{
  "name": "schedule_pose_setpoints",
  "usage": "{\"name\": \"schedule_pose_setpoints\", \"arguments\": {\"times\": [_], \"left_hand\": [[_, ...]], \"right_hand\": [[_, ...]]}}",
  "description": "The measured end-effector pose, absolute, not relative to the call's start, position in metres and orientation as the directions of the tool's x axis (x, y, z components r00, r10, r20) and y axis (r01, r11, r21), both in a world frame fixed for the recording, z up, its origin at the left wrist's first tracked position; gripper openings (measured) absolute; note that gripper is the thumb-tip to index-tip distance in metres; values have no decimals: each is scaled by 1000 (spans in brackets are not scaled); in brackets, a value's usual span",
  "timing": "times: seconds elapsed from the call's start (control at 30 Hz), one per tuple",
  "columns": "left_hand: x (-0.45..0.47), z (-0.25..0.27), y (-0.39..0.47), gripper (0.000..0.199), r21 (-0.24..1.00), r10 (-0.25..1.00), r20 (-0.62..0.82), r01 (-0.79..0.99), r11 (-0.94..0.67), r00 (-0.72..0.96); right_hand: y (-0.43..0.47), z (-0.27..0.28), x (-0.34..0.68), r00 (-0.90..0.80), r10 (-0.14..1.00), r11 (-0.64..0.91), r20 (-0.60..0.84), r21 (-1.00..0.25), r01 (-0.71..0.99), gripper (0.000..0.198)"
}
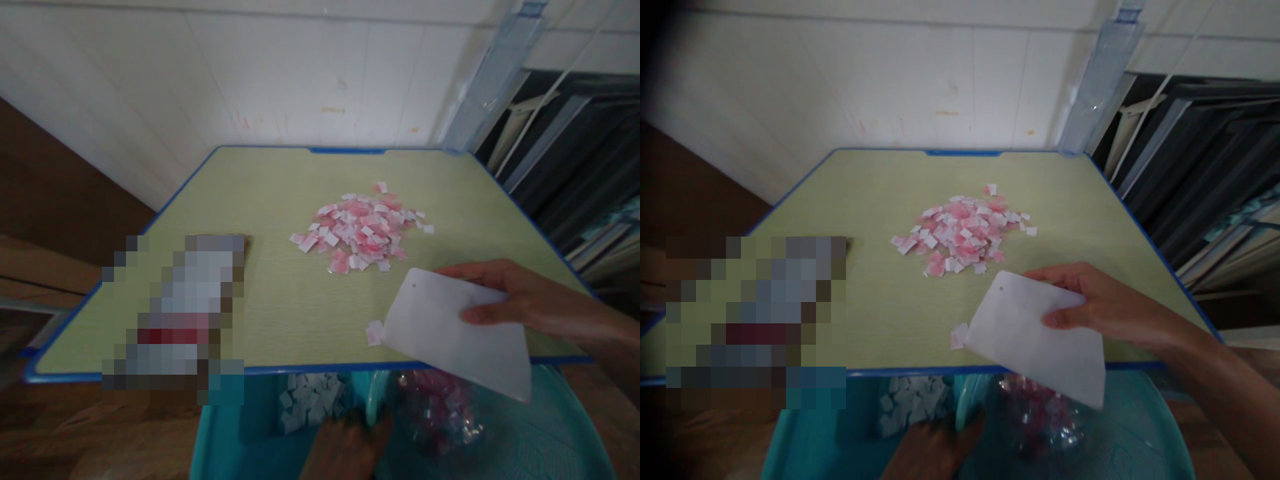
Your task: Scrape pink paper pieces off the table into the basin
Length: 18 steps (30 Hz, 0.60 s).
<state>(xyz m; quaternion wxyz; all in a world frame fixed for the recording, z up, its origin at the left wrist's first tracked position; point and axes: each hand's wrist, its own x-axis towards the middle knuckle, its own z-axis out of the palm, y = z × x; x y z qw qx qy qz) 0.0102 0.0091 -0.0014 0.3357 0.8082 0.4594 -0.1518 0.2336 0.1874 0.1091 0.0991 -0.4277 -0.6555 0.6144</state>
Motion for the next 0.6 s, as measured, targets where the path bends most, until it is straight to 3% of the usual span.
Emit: {"name": "schedule_pose_setpoints", "arguments": {"times": [0.23,0.4,0.6], "left_hand": [[10,0,10,66,389,646,-544,843,-372,536],[10,-4,9,66,376,656,-526,840,-392,541],[11,-4,8,63,392,680,-490,835,-387,545]], "right_hand": [[189,107,219,-508,776,-184,-375,-903,387,53],[191,110,215,-471,840,-96,-270,-928,360,50],[191,116,216,-535,806,-40,-253,-925,378,52]]}}
